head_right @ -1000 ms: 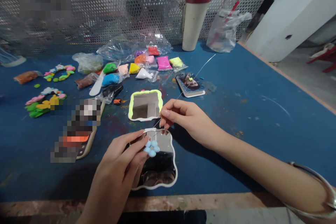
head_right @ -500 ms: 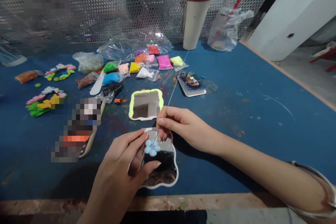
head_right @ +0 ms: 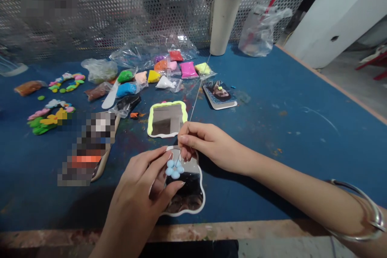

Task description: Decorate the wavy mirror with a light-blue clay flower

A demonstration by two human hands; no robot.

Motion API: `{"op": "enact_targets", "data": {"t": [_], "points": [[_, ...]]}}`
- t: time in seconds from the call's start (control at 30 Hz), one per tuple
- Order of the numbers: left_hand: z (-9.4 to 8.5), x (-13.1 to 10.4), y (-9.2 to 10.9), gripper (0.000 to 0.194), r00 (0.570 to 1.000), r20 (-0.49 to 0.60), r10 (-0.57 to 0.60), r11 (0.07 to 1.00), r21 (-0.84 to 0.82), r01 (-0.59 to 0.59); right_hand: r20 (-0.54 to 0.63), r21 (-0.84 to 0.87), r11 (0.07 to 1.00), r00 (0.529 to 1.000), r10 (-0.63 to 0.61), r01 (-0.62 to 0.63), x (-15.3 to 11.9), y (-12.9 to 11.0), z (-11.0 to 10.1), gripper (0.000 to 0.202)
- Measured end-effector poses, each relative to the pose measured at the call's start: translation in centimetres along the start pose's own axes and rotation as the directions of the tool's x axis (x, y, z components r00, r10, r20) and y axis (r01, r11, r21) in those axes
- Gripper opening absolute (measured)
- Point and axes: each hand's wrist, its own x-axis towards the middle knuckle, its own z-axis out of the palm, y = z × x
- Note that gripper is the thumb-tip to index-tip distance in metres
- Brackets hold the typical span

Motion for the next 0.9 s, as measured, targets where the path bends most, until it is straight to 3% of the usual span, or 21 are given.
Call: {"op": "enact_targets", "data": {"t": [0.9], "points": [[0.18,-0.17,-0.02,0.034,0.999,-0.025,0.031,0.999,0.022,-0.030,-0.040,-0.125,0.992,0.999,-0.007,0.002,0.13,0.29,0.07,0.021]]}}
